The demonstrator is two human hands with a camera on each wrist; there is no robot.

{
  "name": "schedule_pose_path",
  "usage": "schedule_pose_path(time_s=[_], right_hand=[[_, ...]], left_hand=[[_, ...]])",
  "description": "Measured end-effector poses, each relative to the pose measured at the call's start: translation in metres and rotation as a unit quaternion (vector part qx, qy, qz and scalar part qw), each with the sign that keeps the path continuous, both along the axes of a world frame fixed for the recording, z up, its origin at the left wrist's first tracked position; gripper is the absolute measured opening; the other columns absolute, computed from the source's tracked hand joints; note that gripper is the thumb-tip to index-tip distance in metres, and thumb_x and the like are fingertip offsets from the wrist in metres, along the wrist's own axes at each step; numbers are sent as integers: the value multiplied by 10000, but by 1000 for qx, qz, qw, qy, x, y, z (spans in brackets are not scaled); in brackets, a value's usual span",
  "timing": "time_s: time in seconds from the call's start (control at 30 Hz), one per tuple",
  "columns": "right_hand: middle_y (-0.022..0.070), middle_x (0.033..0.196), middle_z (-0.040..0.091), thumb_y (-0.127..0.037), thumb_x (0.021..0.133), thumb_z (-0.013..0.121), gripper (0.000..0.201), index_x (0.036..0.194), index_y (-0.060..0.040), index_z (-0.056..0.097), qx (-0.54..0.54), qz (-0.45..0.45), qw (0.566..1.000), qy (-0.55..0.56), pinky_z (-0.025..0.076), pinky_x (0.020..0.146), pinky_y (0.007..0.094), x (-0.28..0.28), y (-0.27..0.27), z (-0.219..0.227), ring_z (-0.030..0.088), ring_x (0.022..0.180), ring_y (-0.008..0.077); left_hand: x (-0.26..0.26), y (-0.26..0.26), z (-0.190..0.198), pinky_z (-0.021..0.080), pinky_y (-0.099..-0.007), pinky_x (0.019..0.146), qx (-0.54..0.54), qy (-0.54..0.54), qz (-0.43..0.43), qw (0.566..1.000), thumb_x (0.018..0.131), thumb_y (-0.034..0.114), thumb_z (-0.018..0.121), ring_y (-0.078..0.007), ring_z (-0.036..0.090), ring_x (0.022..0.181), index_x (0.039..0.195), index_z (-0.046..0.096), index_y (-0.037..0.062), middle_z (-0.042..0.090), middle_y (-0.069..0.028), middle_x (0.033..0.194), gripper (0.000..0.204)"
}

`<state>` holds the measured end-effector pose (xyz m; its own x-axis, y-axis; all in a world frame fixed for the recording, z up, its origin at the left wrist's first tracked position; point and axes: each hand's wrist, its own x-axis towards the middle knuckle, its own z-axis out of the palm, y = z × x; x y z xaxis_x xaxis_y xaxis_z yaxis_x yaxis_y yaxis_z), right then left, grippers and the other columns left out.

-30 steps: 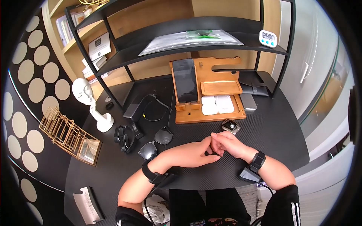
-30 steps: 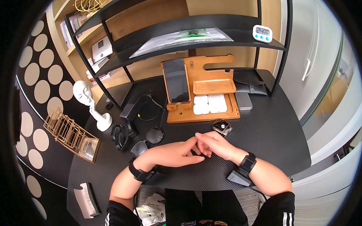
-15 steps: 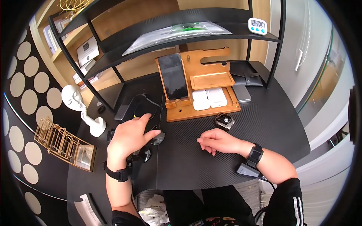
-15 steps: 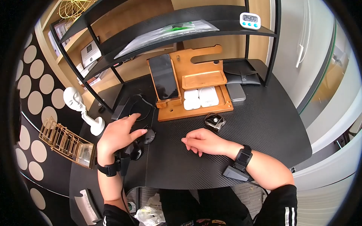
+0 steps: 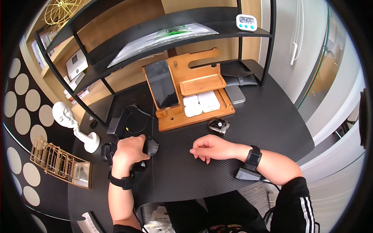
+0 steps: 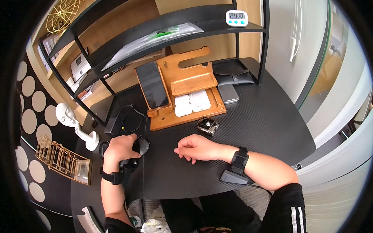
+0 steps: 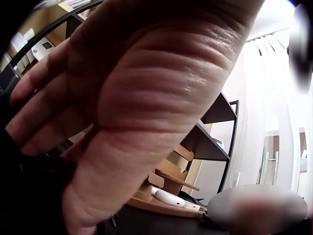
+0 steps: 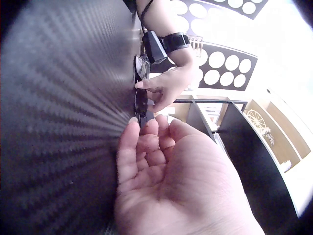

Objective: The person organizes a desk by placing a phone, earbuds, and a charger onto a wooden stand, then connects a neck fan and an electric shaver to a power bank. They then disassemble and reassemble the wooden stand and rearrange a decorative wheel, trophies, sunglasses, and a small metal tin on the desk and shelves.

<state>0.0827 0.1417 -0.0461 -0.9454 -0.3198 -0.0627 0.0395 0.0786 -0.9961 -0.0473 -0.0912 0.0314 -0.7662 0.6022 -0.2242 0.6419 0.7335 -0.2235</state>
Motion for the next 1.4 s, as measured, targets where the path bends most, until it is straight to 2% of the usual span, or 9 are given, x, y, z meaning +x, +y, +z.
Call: schedule_pose_path(time_s=[0.3, 0.4, 0.47, 0.5, 0.6, 0.93, 1.3, 1.37, 1.4], right_hand=[[0, 671, 549, -262, 927, 554, 258, 844, -20, 584, -25, -1, 1000, 8, 481, 523, 214, -1, 2, -3, 530, 593, 53], [17, 682, 566, -254, 911, 580, 252, 993, -18, 549, -44, -15, 999, 16, 493, 530, 222, -2, 3, -6, 541, 591, 61], [40, 755, 586, -250, 887, 619, 440, 1214, -26, 429, -32, -29, 999, 0, 508, 559, 228, -1, 4, -2, 562, 637, 73], [40, 755, 586, -250, 887, 619, 440, 1214, -26, 429, -30, -31, 999, -1, 508, 559, 228, 1, 3, -1, 562, 637, 73], [88, 1035, 556, -160, 873, 637, 711, 1412, -73, 182, -34, -26, 999, 9, 532, 657, 235, 4, 3, 5, 575, 802, 78], [46, 994, 583, -142, 901, 596, 503, 1337, -52, 361, -44, 3, 999, -13, 545, 687, 246, 2, 3, 1, 603, 838, 109], [35, 1106, 548, -119, 883, 609, 478, 1319, -67, 419, -25, -35, 998, 56, 558, 662, 234, 5, 3, 5, 588, 856, 85], [41, 1117, 541, -91, 869, 625, 487, 1310, -65, 419, -94, -33, 995, -9, 552, 689, 240, 7, 5, 9, 587, 867, 89], [55, 1134, 535, -271, 918, 564, 460, 1306, -73, 416, -92, 6, 996, 5, 547, 723, 275, 8, 9, 5, 598, 897, 132]], left_hand=[[-7, 2, -13, 495, -409, 742, -28, 8, 2, 1000, 641, 207, 778, -303, 622, 916, 922, 595, 52, 656, -127, 893, 369], [4, 4, -4, 495, -417, 715, 18, 39, -30, 999, 665, 165, 750, -315, 624, 880, 919, 581, 55, 652, -131, 861, 324], [21, 10, 8, 489, -429, 685, 98, 73, -50, 991, 688, 116, 715, -334, 621, 829, 918, 557, 56, 640, -138, 812, 285], [28, 13, 11, 489, -429, 685, 99, 72, -51, 991, 688, 116, 715, -334, 621, 829, 918, 557, 56, 640, -138, 812, 285], [48, 24, 15, 482, -426, 649, 230, 65, -124, 963, 694, 88, 685, -342, 613, 793, 919, 530, 59, 619, -149, 779, 275], [66, 45, -17, 477, -379, 576, 274, 61, -266, 922, 682, 41, 640, -268, 610, 653, 875, 544, 64, 578, -76, 668, 217], [64, 54, -29, 481, -371, 608, 328, 44, -291, 898, 680, -8, 560, -271, 604, 681, 934, 562, 38, 573, -87, 707, 258], [67, 57, -21, 487, -375, 627, 331, 24, -289, 898, 687, -10, 549, -276, 611, 706, 960, 567, 35, 590, -99, 738, 277], [69, 58, -16, 495, -359, 659, 361, -18, -271, 892, 697, -25, 547, -275, 624, 751, 980, 565, 31, 604, -114, 774, 289]])
